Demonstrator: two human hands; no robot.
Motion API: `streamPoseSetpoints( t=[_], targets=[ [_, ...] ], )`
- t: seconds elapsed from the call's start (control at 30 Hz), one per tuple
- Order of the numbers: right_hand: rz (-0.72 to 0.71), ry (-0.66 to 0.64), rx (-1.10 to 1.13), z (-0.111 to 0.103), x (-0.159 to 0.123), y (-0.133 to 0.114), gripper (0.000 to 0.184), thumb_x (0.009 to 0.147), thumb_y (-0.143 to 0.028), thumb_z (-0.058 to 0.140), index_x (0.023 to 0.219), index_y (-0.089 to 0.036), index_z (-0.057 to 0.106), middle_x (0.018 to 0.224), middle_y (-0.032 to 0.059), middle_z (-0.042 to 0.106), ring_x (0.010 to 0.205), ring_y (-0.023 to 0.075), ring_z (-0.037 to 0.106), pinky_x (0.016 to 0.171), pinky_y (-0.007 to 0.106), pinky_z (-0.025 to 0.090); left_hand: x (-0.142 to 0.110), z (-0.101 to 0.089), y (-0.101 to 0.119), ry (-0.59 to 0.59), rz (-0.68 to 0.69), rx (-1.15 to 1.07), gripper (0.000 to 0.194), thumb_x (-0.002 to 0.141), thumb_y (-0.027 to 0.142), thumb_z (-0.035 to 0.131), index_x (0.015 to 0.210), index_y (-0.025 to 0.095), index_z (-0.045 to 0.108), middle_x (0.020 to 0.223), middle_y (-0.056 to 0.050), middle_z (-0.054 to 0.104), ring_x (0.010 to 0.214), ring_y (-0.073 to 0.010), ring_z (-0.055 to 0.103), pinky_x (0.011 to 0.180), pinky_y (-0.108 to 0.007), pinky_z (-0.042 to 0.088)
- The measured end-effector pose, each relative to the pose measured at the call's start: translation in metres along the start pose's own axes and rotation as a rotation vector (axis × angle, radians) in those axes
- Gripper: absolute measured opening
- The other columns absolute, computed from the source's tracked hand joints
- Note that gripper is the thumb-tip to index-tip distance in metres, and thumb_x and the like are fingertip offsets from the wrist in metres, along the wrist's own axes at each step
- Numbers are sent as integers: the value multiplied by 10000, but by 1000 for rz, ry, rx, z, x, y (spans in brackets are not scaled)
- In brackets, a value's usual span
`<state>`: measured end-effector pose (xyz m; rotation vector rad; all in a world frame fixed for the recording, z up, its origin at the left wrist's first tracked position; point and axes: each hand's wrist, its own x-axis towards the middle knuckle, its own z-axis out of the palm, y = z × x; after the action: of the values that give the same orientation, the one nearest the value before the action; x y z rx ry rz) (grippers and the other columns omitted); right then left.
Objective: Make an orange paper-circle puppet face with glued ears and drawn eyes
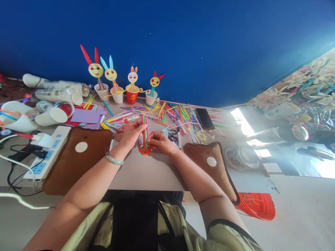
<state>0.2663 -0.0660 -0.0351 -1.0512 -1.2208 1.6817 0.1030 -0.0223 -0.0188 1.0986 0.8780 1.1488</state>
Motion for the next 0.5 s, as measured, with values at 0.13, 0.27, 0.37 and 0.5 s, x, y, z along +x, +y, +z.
streamPoseSetpoints(
  t=[0.13, 0.27, 0.37, 0.5],
  targets=[
    [5, -10, 19, -1, 0, 0, 389, 680, -459, 847, 732, -171, 592, 568, -56, 591, 481, 63, 483, 499, 210, 373, -1, 2, 3, 8, -15, -14, 298, 667, 399, 787, 603, 174, 602, 474, 58, 456, 456, -58, 380, 481, -223, 275],
    [-10, 7, 23, -1, 1, 2, 404, 689, -474, 841, 769, -180, 577, 608, -48, 633, 496, 76, 528, 519, 219, 411, -2, 4, 4, 1, -27, -34, 303, 633, 422, 813, 638, 173, 640, 517, 51, 498, 451, -56, 391, 462, -222, 278],
    [-27, 11, 3, -1, 2, 4, 403, 693, -466, 842, 776, -181, 570, 599, -47, 641, 472, 73, 521, 494, 213, 394, -1, 5, 3, -2, -26, -45, 319, 618, 436, 826, 659, 174, 649, 546, 51, 515, 449, -50, 392, 453, -216, 282],
    [-35, 50, 13, -1, 4, 5, 406, 666, -450, 858, 768, -180, 572, 576, -55, 631, 450, 65, 498, 469, 203, 362, -1, 5, 0, 7, -15, -52, 332, 624, 443, 836, 681, 175, 648, 573, 51, 531, 454, -46, 411, 449, -207, 286]
  ],
)
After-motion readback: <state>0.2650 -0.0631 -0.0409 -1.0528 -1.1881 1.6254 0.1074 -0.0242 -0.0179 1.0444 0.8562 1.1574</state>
